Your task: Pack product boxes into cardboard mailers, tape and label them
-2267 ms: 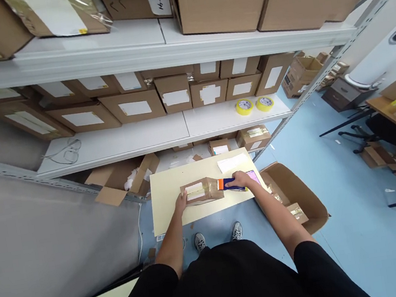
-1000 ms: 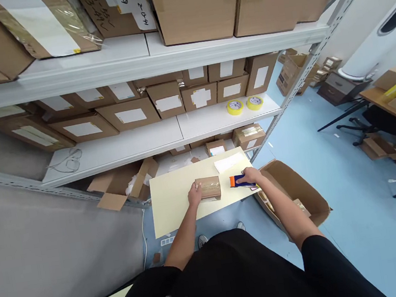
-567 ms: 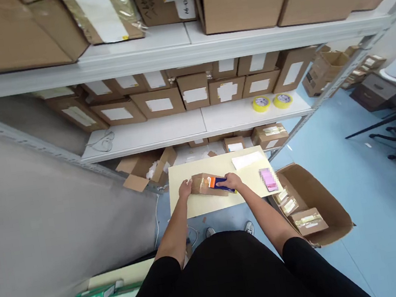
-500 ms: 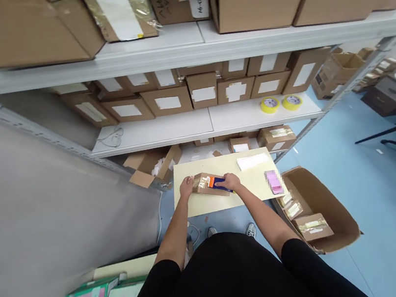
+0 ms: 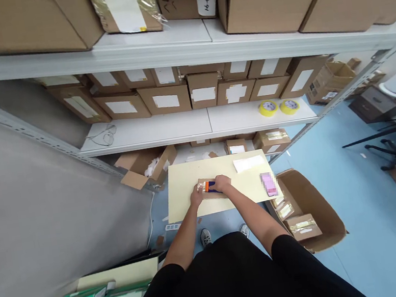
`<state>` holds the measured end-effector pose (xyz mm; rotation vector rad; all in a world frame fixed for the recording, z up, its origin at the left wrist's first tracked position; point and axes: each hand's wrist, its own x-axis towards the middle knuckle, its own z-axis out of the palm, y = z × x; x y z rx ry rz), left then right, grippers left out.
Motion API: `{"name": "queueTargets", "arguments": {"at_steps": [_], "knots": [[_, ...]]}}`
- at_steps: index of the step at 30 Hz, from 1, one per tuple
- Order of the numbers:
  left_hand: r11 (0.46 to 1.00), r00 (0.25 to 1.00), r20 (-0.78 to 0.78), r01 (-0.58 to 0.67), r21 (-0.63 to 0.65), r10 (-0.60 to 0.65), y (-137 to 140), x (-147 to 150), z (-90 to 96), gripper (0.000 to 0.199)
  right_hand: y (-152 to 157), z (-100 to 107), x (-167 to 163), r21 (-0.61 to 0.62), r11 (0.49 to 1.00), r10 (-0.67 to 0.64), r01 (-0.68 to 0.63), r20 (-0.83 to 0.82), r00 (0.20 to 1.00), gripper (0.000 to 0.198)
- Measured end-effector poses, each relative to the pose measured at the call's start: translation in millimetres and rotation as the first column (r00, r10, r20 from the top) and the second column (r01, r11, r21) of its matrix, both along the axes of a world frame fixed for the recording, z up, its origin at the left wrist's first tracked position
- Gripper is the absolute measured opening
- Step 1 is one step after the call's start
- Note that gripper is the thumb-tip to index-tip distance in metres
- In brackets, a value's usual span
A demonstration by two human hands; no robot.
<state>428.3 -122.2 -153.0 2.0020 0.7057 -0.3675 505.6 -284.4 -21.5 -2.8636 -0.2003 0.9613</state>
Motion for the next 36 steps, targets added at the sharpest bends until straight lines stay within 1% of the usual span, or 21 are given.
{"name": "queueTargets", "arguments": {"at_steps": [5, 8, 11, 14, 16, 18, 20, 22, 24, 27, 30, 32, 34, 36], "knots": [[0.996, 0.995, -0.077, 0.065, 0.057, -0.061, -57, 15, 3.6, 0.057, -56, 2, 7, -0.004, 0.999, -0.055, 0.055, -0.006, 0.998, 0.07], [0.992, 0.991, -0.091, 0.103, 0.067, -0.096, -80, 23, 7.1, 0.056, -110, 8, 12, -0.017, 0.998, -0.057, 0.057, -0.007, 0.998, 0.068], [0.987, 0.987, -0.1, 0.137, 0.083, -0.129, -88, 29, 10.0, 0.056, -186, 16, 14, -0.059, 0.995, -0.081, 0.081, 0.002, 0.997, 0.064], [0.98, 0.983, -0.095, 0.168, 0.104, -0.158, -87, 30, 10.9, 0.056, -257, 20, 11, -0.112, 0.976, -0.187, 0.185, -0.006, 0.982, 0.065], [0.978, 0.982, -0.092, 0.176, 0.115, -0.166, -85, 30, 10.1, 0.056, -284, 19, 7, -0.132, 0.966, -0.227, 0.221, -0.028, 0.974, 0.063], [0.979, 0.983, -0.088, 0.173, 0.108, -0.164, -78, 30, 8.0, 0.056, -290, 15, 4, -0.129, 0.961, -0.25, 0.244, -0.029, 0.968, 0.062], [0.986, 0.987, -0.075, 0.148, 0.071, -0.143, -66, 32, 5.1, 0.054, -278, 13, 2, -0.091, 0.963, -0.257, 0.254, -0.024, 0.966, 0.063], [0.994, 0.992, -0.064, 0.107, 0.03, -0.105, -48, 35, 1.9, 0.052, -253, 13, 1, -0.03, 0.97, -0.244, 0.243, -0.022, 0.97, 0.062], [0.998, 0.996, -0.069, 0.059, 0.018, -0.058, -26, 39, -0.8, 0.051, -221, 17, 1, 0.031, 0.977, -0.212, 0.212, -0.005, 0.977, 0.06], [0.998, 0.994, -0.1, -0.03, 0.046, 0.034, 8, 43, -2.2, 0.055, -164, 27, 6, 0.097, 0.985, -0.149, 0.144, 0.046, 0.988, 0.064], [0.989, 0.988, -0.081, -0.128, 0.072, 0.134, 34, 41, 1.6, 0.058, -106, 41, 12, 0.112, 0.99, -0.097, 0.088, 0.08, 0.992, 0.067], [0.983, 0.985, -0.015, -0.172, 0.07, 0.173, 44, 38, 8.2, 0.052, -70, 49, 15, 0.1, 0.993, -0.065, 0.056, 0.089, 0.994, 0.069], [0.984, 0.981, 0.083, -0.176, 0.028, 0.173, 49, 36, 18.2, 0.048, -38, 56, 16, 0.085, 0.996, -0.04, 0.033, 0.085, 0.996, 0.071], [0.989, 0.968, 0.218, -0.099, -0.109, 0.121, 49, 37, 30.1, 0.051, -10, 61, 16, 0.071, 0.997, -0.025, 0.019, 0.084, 0.996, 0.072]]}}
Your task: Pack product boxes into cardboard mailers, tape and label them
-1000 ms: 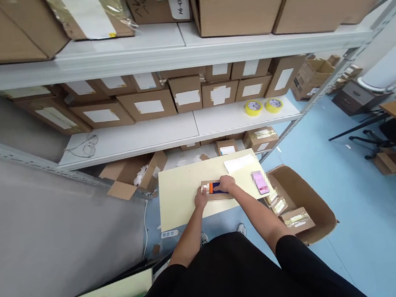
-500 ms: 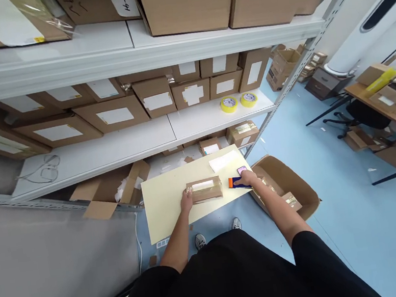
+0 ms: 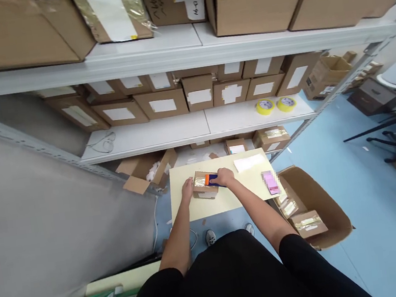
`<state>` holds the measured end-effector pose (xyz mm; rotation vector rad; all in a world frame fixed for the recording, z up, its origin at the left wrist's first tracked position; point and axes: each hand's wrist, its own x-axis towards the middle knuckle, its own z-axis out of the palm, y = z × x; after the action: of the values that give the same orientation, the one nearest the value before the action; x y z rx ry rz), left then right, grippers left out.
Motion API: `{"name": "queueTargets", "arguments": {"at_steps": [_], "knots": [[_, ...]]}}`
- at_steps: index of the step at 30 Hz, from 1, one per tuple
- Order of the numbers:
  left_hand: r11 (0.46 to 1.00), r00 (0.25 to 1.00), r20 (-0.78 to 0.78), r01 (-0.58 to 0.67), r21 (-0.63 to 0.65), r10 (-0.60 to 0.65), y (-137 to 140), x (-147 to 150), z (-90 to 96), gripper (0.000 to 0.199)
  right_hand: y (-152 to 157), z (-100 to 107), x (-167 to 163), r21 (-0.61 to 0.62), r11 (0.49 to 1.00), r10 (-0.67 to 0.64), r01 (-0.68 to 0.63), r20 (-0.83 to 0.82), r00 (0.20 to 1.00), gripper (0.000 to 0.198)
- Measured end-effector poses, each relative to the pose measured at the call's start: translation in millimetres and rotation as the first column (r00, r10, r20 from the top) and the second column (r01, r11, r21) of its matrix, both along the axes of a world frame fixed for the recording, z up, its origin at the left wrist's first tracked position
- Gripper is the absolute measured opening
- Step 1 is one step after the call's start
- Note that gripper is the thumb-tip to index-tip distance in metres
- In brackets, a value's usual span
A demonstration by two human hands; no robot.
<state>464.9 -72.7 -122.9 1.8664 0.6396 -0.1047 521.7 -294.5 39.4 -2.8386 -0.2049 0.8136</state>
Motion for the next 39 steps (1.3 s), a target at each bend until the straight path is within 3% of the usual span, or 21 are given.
{"name": "queueTargets", "arguments": {"at_steps": [3, 8, 12, 15, 19, 21, 23, 28, 30, 33, 36, 39], "knots": [[0.994, 0.996, 0.034, 0.087, -0.061, -0.085, -7, 5, 15.8, 0.053, 30, 6, -1, -0.024, 0.999, 0.036, -0.036, 0.023, 0.999, 0.071], [0.998, 0.999, -0.018, -0.032, 0.054, 0.033, -28, 7, 24.7, 0.054, 34, 6, 3, -0.018, 0.999, 0.044, -0.043, 0.024, 0.999, 0.072], [0.993, 0.996, -0.044, -0.079, 0.089, 0.083, -45, 2, 22.6, 0.052, 5, -8, 2, 0.047, 0.999, 0.016, -0.016, 0.016, 1.0, 0.071], [0.991, 0.996, -0.054, -0.071, 0.109, 0.077, -52, 0, 23.4, 0.052, -39, -21, 0, 0.069, 0.998, -0.01, 0.008, 0.027, 1.0, 0.068], [0.989, 0.997, -0.041, -0.061, 0.135, 0.067, -54, 1, 26.4, 0.05, -109, -40, -1, 0.039, 0.985, -0.169, 0.168, 0.029, 0.985, 0.063], [0.989, 0.997, -0.043, -0.058, 0.139, 0.064, -53, 2, 26.9, 0.051, -126, -50, 2, 0.017, 0.976, -0.216, 0.216, 0.024, 0.976, 0.061], [0.99, 0.997, -0.047, -0.047, 0.137, 0.054, -52, 1, 26.8, 0.052, -118, -61, 7, -0.001, 0.978, -0.208, 0.208, -0.001, 0.978, 0.061], [0.991, 0.998, -0.058, -0.024, 0.13, 0.032, -47, -1, 27.3, 0.053, -51, -85, 12, -0.015, 0.99, -0.142, 0.142, -0.03, 0.989, 0.05], [0.991, 0.997, -0.069, -0.021, 0.136, 0.031, -45, -1, 27.8, 0.055, -43, -94, 6, -0.028, 0.987, -0.157, 0.156, -0.032, 0.987, 0.042], [0.988, 0.997, -0.081, -0.007, 0.154, 0.02, -43, 1, 27.3, 0.056, -64, -111, -7, -0.062, 0.968, -0.244, 0.242, -0.028, 0.969, 0.039], [0.987, 0.995, -0.103, 0.014, 0.16, 0.003, -41, 3, 24.4, 0.058, -99, -132, -21, -0.089, 0.912, -0.402, 0.4, -0.007, 0.915, 0.042], [0.987, 0.992, -0.123, 0.028, 0.16, -0.009, -39, 5, 20.6, 0.06, -126, -150, -33, -0.098, 0.881, -0.468, 0.463, -0.032, 0.883, 0.038]]}}
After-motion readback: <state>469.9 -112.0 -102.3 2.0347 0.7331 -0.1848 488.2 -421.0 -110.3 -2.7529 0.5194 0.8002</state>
